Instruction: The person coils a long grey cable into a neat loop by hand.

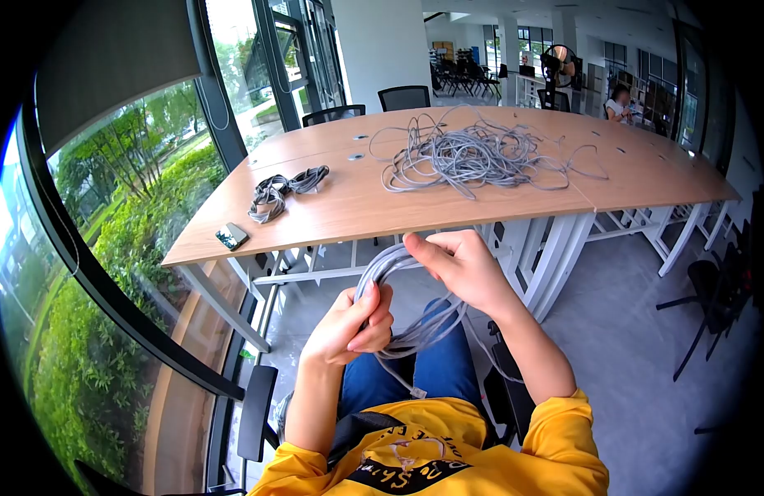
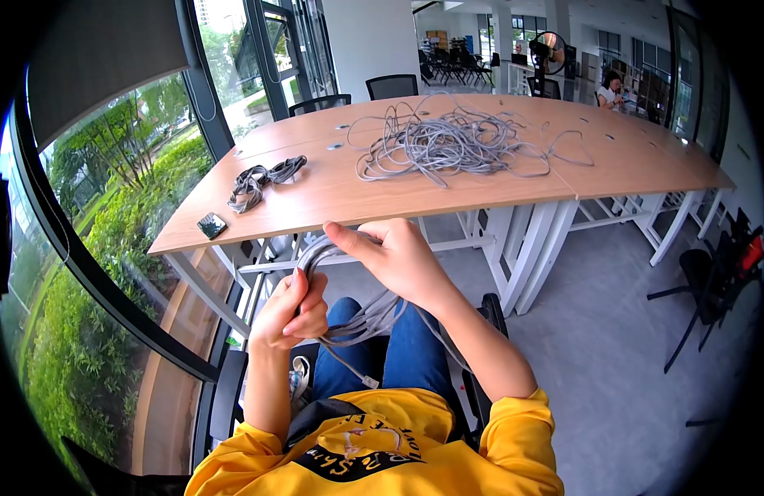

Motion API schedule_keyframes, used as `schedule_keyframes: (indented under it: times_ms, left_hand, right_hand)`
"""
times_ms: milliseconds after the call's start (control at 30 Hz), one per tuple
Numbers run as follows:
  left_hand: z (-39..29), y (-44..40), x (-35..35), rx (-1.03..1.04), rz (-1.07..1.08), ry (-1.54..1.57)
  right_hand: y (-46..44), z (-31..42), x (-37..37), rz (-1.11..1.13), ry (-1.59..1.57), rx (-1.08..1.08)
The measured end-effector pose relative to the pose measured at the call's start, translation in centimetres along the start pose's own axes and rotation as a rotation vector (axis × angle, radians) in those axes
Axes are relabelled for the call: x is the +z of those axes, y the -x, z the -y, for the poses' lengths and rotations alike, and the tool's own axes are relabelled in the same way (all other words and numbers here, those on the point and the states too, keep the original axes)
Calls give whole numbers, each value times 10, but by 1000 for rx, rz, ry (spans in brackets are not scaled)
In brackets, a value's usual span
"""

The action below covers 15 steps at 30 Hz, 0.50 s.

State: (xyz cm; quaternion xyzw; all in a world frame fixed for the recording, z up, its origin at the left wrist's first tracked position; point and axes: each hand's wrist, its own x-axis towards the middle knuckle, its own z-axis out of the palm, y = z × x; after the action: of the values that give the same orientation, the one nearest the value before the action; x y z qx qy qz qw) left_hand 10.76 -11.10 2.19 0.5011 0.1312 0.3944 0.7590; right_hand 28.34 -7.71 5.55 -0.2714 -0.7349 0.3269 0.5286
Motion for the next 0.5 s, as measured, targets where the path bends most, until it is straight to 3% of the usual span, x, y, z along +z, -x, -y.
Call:
schedule_keyframes:
  times_ms: [200, 333, 433, 500]
  left_hand:
    - [-4, 1, 0, 126, -163, -131]
    - [-5, 4, -1, 168, -110, -25]
    - [-3, 0, 0, 200, -114, 62]
    - [-2, 0, -3, 178, -129, 51]
  right_hand:
    - [9, 3, -5, 133, -67, 236]
    - [12, 4, 3, 157, -154, 222]
    - [13, -15, 11, -41, -353, 104]
    - [15, -11, 2, 60, -471, 408]
